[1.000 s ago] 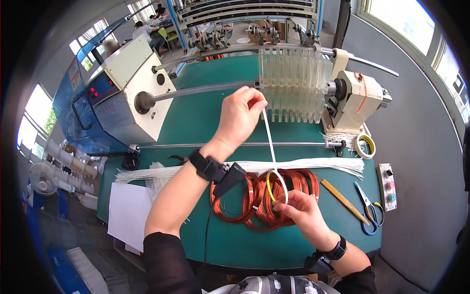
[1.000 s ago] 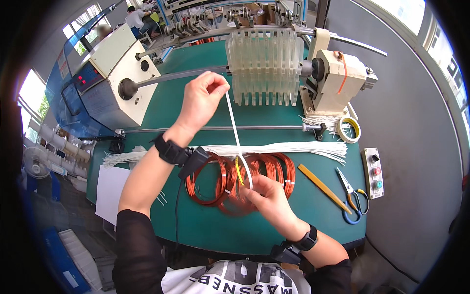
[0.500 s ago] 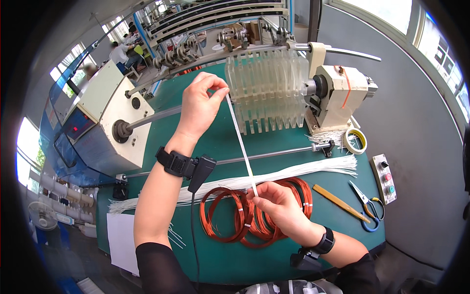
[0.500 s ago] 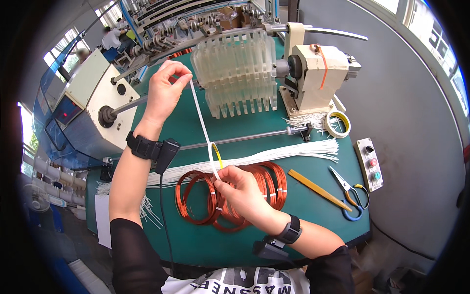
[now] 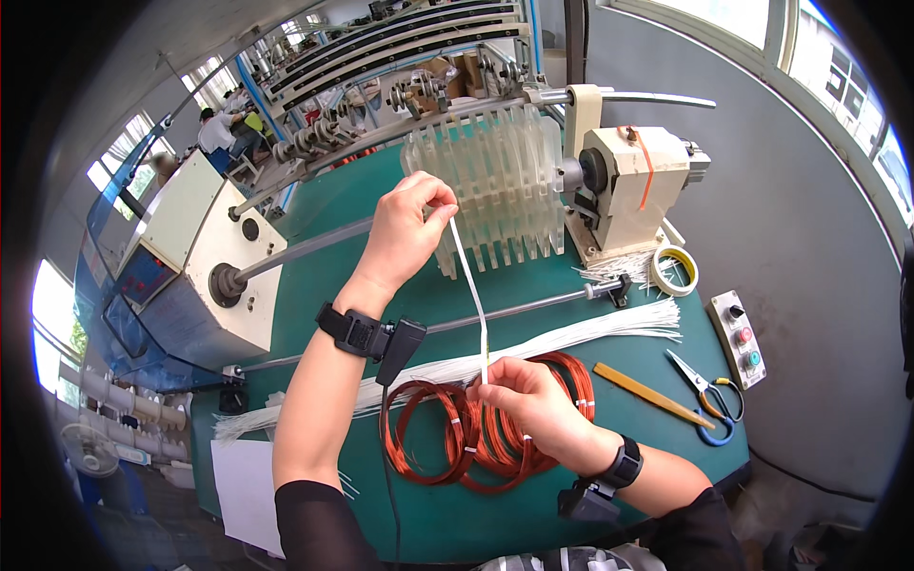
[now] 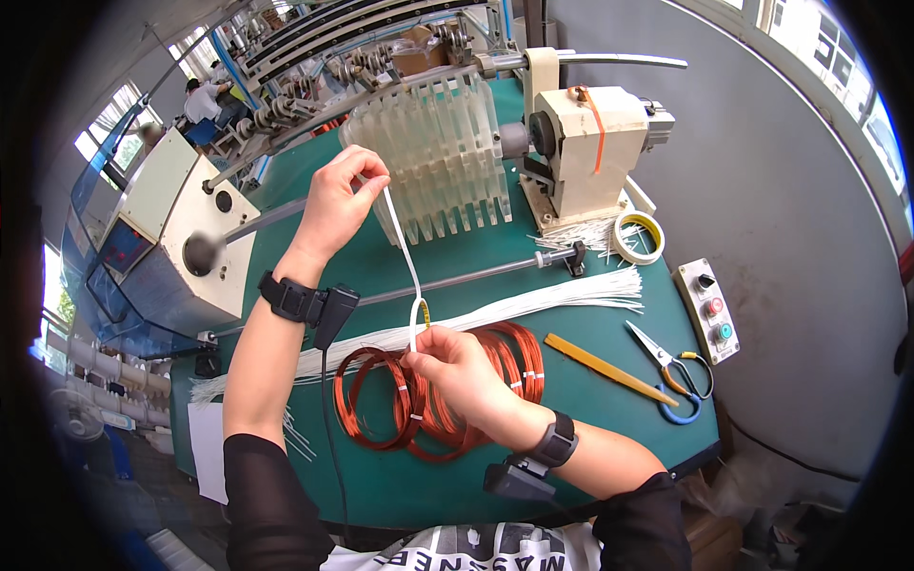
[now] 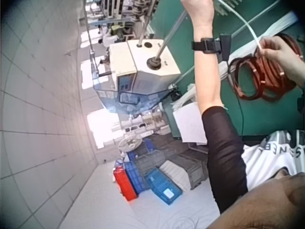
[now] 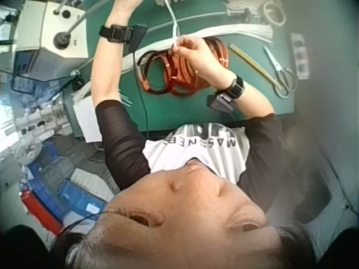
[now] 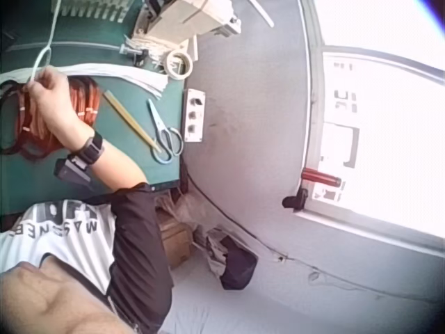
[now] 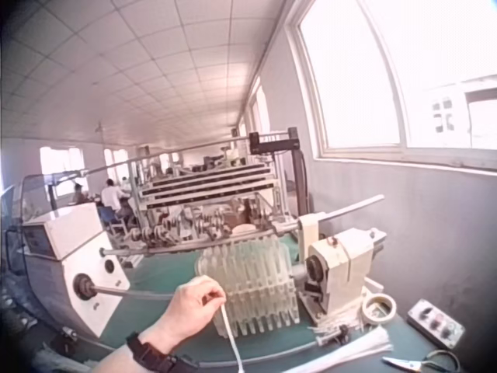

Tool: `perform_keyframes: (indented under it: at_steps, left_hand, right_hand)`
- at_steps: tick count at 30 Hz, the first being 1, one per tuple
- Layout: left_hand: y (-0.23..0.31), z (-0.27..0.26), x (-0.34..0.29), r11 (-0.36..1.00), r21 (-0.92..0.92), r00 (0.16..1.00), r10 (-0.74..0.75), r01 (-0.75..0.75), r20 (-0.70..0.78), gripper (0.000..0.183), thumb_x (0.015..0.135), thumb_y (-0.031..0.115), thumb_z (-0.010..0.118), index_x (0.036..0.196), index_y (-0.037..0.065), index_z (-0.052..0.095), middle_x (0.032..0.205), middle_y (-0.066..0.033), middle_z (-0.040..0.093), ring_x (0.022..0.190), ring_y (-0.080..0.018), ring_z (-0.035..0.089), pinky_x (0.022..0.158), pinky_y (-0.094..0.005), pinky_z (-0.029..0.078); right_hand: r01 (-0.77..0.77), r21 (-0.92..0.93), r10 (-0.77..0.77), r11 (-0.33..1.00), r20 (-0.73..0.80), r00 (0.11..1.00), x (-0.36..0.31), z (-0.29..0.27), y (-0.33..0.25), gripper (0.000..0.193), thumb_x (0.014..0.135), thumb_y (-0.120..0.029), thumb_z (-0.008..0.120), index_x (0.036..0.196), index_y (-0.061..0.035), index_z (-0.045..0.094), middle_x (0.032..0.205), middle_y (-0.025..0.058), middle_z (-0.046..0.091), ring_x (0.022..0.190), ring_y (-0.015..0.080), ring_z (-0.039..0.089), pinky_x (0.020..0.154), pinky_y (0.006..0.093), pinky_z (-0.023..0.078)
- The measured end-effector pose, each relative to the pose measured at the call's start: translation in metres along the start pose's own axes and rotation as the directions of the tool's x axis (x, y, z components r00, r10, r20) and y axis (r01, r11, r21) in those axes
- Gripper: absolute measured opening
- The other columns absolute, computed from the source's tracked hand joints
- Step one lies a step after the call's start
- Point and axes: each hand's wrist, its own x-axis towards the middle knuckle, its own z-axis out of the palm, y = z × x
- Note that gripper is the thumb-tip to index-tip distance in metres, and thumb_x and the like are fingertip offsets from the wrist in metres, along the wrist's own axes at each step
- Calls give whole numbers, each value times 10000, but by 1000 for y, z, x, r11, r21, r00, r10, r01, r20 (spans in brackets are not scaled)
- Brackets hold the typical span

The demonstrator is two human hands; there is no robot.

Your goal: The user is winding copper wire onto a multi-chambered coil form using an industrial winding machine, then securing and bundling the finished coils.

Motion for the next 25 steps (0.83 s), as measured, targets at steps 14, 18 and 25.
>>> perform_keyframes:
  at_steps: [14,18,25]
  left_hand:
    - [-16,-18,2,987,157,960,55,-12,-274,56,772,15,652,810,17,611,844,-26,550,719,-121,538,619,-246,419]
    - [-22,-16,14,962,248,920,198,-115,-339,74,769,38,671,820,55,621,895,-22,544,760,-149,555,655,-270,429]
    - [-45,-12,35,995,95,945,26,6,-325,588,774,149,708,1297,197,444,1066,-54,558,881,-208,580,795,-353,489]
  right_hand:
    - [-2,73,0,997,27,1000,12,15,-6,36,910,-47,547,908,-10,547,931,73,647,909,118,601,853,258,463]
    - [14,70,-16,997,23,1000,27,17,-12,24,910,-46,545,907,-22,550,935,73,651,916,107,599,824,241,461]
    - [-67,128,75,990,-60,995,46,14,-2,76,872,-52,604,924,-50,548,947,57,653,889,109,602,784,228,458]
